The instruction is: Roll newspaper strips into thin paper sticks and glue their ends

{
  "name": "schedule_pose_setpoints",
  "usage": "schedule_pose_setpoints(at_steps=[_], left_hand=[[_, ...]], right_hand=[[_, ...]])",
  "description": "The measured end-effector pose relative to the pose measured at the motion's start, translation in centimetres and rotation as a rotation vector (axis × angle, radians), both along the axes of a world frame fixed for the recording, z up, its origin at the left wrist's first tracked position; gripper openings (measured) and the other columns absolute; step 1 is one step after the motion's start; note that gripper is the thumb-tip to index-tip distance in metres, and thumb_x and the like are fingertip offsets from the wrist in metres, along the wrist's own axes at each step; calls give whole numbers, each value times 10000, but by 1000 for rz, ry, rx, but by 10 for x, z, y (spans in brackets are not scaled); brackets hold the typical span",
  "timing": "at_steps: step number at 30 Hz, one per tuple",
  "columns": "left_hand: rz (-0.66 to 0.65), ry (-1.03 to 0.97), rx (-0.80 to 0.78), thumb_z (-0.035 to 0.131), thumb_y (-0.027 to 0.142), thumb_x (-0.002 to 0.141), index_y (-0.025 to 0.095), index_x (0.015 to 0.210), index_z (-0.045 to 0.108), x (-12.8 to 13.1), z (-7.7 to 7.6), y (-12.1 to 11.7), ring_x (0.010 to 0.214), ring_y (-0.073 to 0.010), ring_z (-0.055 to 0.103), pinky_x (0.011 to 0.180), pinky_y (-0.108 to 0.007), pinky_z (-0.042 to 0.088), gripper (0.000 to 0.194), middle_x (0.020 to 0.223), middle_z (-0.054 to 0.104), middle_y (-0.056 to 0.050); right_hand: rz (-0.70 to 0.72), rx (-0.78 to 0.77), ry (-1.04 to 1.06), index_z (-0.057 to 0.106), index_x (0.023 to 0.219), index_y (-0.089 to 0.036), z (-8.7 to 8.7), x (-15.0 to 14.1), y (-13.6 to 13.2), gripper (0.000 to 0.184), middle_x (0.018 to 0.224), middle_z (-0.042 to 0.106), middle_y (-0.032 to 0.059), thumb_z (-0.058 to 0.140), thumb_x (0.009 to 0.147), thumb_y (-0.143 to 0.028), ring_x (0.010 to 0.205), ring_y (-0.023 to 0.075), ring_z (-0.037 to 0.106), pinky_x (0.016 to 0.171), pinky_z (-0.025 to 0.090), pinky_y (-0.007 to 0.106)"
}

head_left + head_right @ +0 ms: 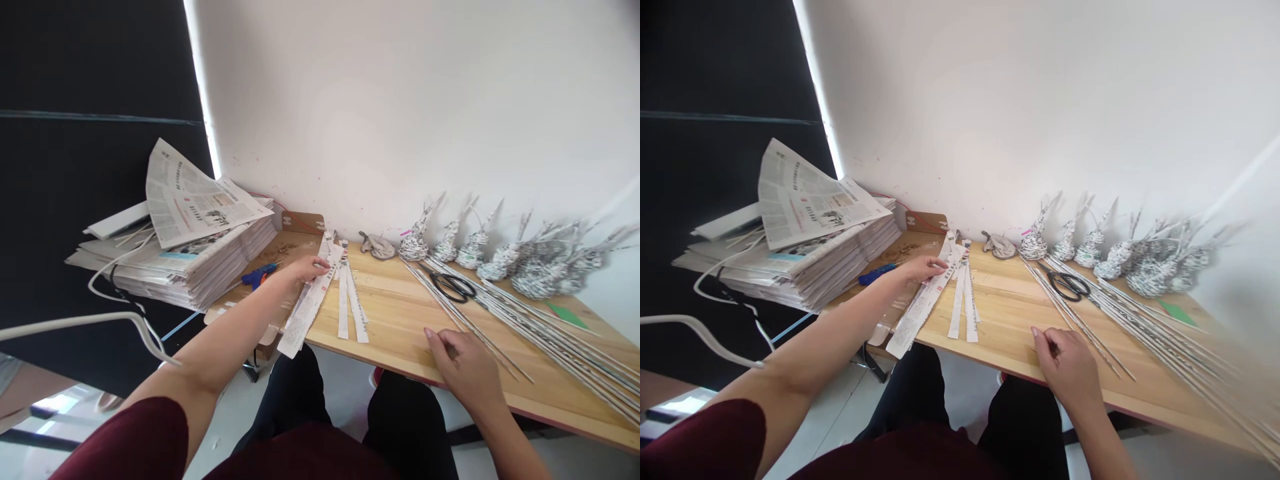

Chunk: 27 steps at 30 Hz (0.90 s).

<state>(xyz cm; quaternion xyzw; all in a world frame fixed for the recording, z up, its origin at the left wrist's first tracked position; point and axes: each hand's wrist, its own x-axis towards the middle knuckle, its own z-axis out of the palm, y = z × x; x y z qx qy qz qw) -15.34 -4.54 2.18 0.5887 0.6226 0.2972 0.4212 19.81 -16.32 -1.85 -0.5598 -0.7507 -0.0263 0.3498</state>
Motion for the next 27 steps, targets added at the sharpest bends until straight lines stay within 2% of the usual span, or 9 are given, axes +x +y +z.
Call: schedule_pose_setpoints(at_steps=[4,10,13,16,21,27], left_hand=[[68,-5,52,725,276,656,143,966,696,11,-9,35,531,-103,506,513,-221,428,339,649,606,-12],[147,12,176,740,120,600,129,906,722,23,-17,75,752,-178,629,742,-285,493,306,843,695,-84],[191,8,260,714,95,622,134,1006,703,20,-18,87,875,-208,644,835,-305,480,386,1001,694,-106],[221,-5,343,671,120,693,148,1136,650,10,-20,95,966,-203,633,900,-295,454,443,1123,663,-103],[246,21,390,604,118,760,145,1183,617,-5,-28,110,987,-180,630,918,-285,452,424,1127,665,-89],[289,179,397,593,88,757,148,1154,640,-7,-32,130,1103,-217,577,981,-312,401,405,1173,642,-101]], right_hand=[[-4,3,-21,418,562,-215,-1,0,1,378,557,517,13,490,865,-427,635,184,488,646,325,296],[2,13,-43,446,569,-215,-5,2,5,373,571,533,19,485,866,-437,638,189,512,653,343,303],[6,-1,-36,465,582,-215,-7,3,6,363,586,543,17,484,868,-438,648,188,525,664,351,303],[24,-30,-25,486,595,-215,-8,4,6,353,605,551,18,486,868,-440,661,187,533,681,359,305],[34,-53,-9,509,601,-218,-10,6,9,337,619,559,20,510,854,-440,665,189,528,682,361,311],[61,-47,1,513,615,-218,-13,9,11,317,625,559,22,527,849,-431,668,187,515,676,363,313]])
